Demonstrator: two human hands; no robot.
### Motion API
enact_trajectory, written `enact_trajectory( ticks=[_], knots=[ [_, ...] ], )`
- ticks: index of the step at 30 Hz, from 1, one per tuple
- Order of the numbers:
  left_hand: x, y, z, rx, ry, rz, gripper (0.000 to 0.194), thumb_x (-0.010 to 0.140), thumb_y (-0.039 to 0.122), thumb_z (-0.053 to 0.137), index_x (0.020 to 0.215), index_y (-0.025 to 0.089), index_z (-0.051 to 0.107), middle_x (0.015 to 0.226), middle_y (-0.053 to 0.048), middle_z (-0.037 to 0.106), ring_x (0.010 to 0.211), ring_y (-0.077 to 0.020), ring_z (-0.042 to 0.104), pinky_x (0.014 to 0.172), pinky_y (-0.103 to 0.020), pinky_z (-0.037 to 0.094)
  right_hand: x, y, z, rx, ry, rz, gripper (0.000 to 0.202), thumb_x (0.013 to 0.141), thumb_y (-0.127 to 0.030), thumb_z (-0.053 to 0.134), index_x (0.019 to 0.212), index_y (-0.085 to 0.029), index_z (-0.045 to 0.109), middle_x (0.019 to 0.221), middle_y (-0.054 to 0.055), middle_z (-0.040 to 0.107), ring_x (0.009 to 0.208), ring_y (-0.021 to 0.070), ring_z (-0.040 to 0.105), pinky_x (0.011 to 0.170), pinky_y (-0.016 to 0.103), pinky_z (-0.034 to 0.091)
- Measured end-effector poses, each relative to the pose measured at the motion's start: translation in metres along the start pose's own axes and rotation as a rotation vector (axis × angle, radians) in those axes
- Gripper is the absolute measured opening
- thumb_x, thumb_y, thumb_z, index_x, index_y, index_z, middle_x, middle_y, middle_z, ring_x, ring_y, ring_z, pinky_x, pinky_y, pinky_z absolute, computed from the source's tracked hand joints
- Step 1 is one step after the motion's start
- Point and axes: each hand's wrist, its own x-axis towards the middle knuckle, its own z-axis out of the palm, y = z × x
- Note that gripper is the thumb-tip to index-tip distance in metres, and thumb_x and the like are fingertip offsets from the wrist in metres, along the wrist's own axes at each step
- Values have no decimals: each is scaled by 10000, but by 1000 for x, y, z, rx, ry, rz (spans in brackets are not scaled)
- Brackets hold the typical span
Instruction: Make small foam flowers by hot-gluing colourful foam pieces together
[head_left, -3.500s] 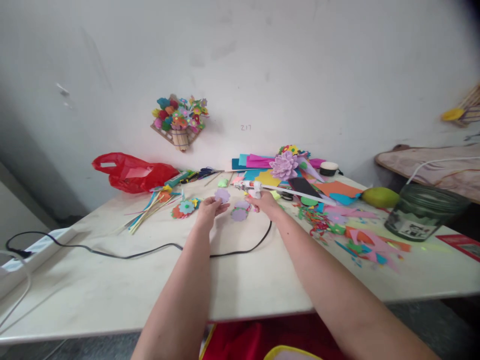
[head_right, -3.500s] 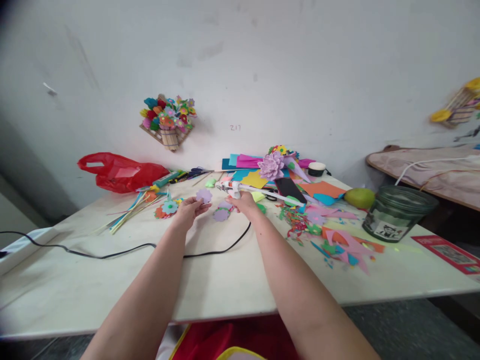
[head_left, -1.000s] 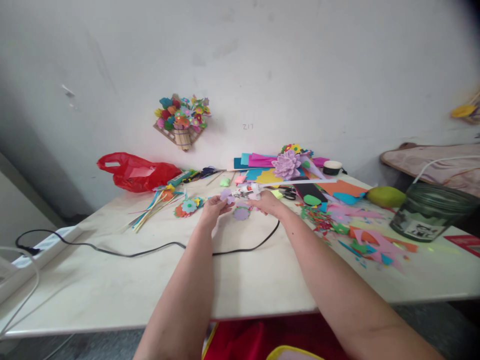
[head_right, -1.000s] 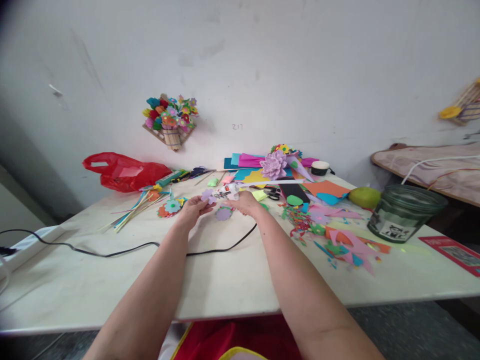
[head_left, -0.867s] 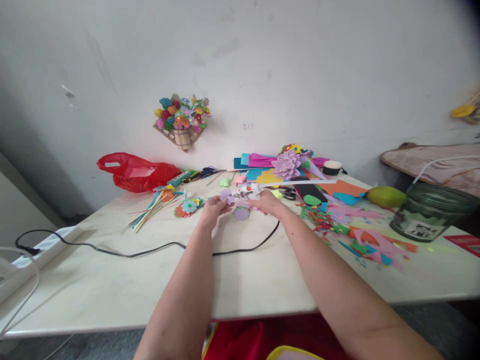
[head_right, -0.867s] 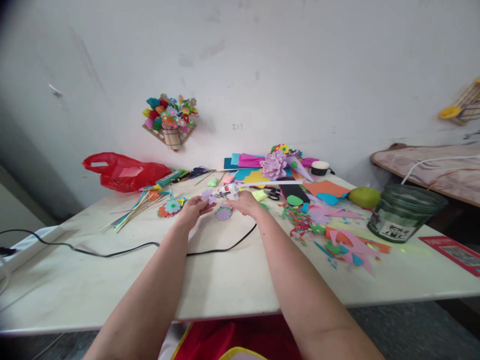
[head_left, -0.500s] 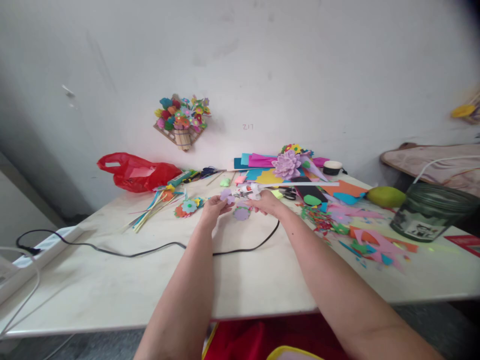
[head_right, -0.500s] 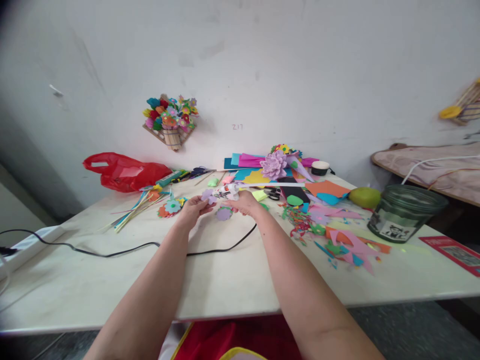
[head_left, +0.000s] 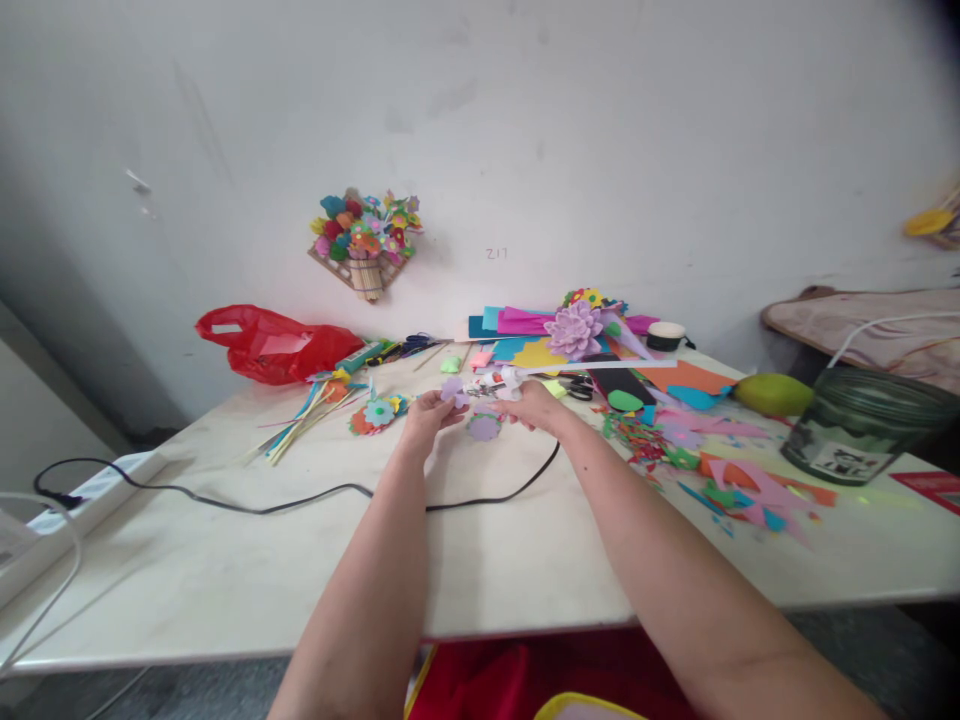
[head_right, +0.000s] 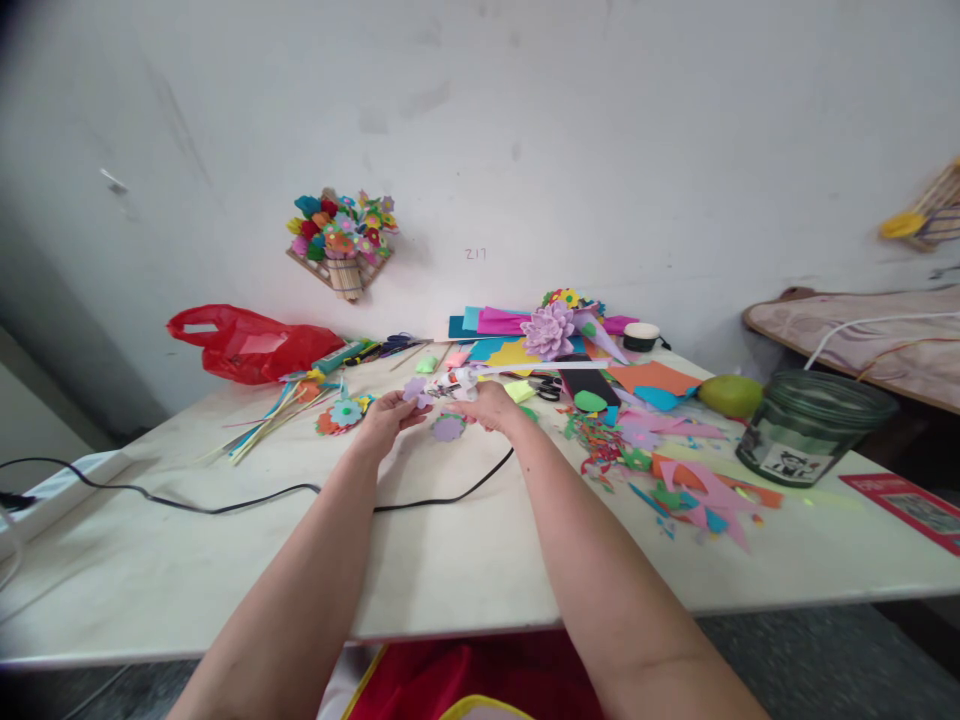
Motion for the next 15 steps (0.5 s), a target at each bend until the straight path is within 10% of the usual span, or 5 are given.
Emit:
enact_trajectory(
  ticks=[15],
  knots=[
    [0,0,1,22,-1,-4,182,677,176,653,800,100,544,729,-64,644,740,-176,651,636,-239,524,0,-4,-1,-87,31,38,336,686,-428,595,827,-124,588,563,27,539,356,77,422,319,198,349]
  ],
)
